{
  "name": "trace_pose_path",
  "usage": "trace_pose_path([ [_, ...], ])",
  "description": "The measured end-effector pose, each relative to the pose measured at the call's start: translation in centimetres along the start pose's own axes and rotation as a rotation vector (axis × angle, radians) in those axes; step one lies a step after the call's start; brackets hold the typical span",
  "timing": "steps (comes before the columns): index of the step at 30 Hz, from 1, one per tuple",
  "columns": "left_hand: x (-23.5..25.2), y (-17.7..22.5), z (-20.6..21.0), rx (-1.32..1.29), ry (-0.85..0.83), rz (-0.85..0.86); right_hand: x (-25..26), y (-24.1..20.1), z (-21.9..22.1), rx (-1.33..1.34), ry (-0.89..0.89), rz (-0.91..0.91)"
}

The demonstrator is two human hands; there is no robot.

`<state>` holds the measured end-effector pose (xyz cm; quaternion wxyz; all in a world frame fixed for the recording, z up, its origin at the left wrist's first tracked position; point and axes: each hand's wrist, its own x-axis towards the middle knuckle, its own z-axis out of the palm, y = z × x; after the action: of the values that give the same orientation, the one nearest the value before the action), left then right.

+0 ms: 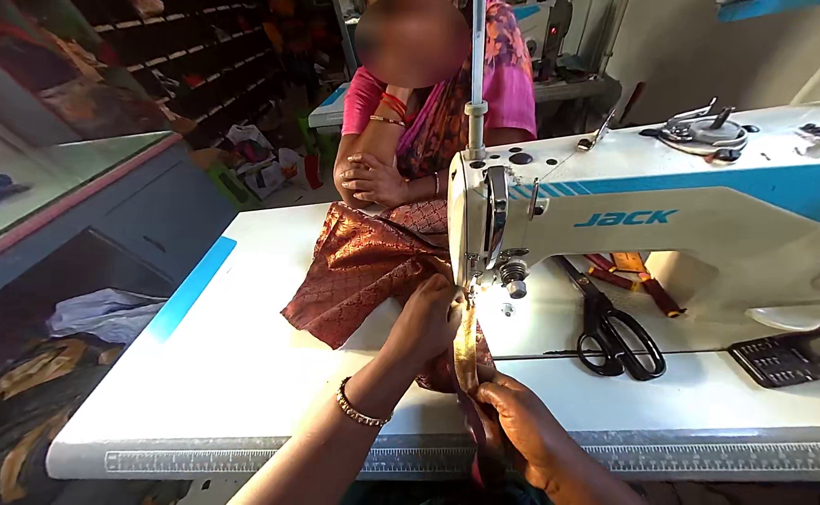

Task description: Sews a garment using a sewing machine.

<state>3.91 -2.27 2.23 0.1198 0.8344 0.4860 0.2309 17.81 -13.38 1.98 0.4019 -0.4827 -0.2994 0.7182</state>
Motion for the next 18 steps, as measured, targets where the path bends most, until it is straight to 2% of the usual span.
trace_pose_path([
  [5, -0.8, -1.4, 0.4, -0.057, -0.131, 0.039, -0.2, 0.2, -0.7, -0.174, -0.021, -0.002],
  [9, -1.2, -1.2, 0.7, -0.035, -0.126, 0.102, -0.5, -0.2, -1.1, -0.167, -0.023, 0.043],
  [12, -1.4, -1.1, 0.4, -0.046, -0.186, 0.074, -0.9, -0.3, -1.2, -0.212, -0.017, 0.041],
  [18, -1.6, -1.3, 0.0, -0.077, -0.203, 0.088, -1.2, 1.8, -2.2, -0.463, 0.035, -0.158],
])
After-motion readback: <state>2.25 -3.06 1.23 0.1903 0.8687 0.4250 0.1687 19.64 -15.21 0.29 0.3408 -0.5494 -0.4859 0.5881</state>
